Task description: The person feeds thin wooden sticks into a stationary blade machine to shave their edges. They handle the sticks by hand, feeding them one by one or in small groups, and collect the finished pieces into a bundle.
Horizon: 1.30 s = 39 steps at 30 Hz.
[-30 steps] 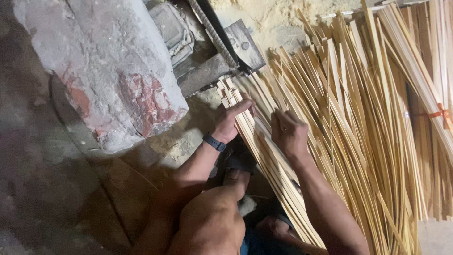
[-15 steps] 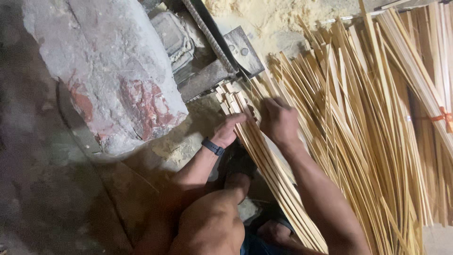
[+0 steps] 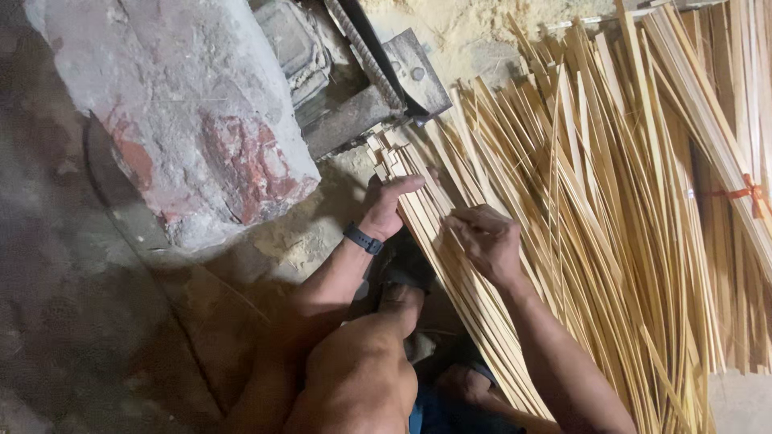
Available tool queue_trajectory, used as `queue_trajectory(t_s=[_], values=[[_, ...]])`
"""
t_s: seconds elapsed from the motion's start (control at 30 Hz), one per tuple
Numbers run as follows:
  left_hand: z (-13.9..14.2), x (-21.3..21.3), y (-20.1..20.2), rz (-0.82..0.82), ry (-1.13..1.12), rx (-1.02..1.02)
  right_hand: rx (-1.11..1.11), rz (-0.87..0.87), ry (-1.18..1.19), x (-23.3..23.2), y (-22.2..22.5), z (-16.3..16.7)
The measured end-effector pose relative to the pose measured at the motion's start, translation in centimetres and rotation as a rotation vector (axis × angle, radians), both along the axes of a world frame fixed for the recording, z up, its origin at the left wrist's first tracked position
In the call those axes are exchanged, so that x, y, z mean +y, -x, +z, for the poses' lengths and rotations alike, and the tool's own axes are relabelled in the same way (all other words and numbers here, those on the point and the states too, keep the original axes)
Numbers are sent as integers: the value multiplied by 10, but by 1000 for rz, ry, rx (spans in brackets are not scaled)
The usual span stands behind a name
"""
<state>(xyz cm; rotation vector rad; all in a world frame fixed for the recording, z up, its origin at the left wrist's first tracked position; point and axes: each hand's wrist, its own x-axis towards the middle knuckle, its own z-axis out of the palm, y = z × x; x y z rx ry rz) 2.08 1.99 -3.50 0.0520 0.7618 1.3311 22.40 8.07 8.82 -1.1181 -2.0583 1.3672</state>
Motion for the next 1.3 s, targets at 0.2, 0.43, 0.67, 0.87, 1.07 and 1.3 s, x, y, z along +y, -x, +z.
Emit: queue_trajectory(t_s=[0.2,0.43,0.67,0.87,1.07,1.3], values=[[1,-2,1,51,-5,110,-37,-10,116,9,-2,-7],[-5,2,-2,84,-39,100,-163,16,40,17,2,-10],[-16,3,-5,46,80,69,-119,60,-195,17,8,-15],[-30,-2,-4,105,98,164,-199,-31,-329,30,21,-25],[-41,-7,-2,85,65,54,-32,-59,-501,45,64,-27],[-40,-3,-2,93,-18,26,-42,-53,-488,52,80,-18]])
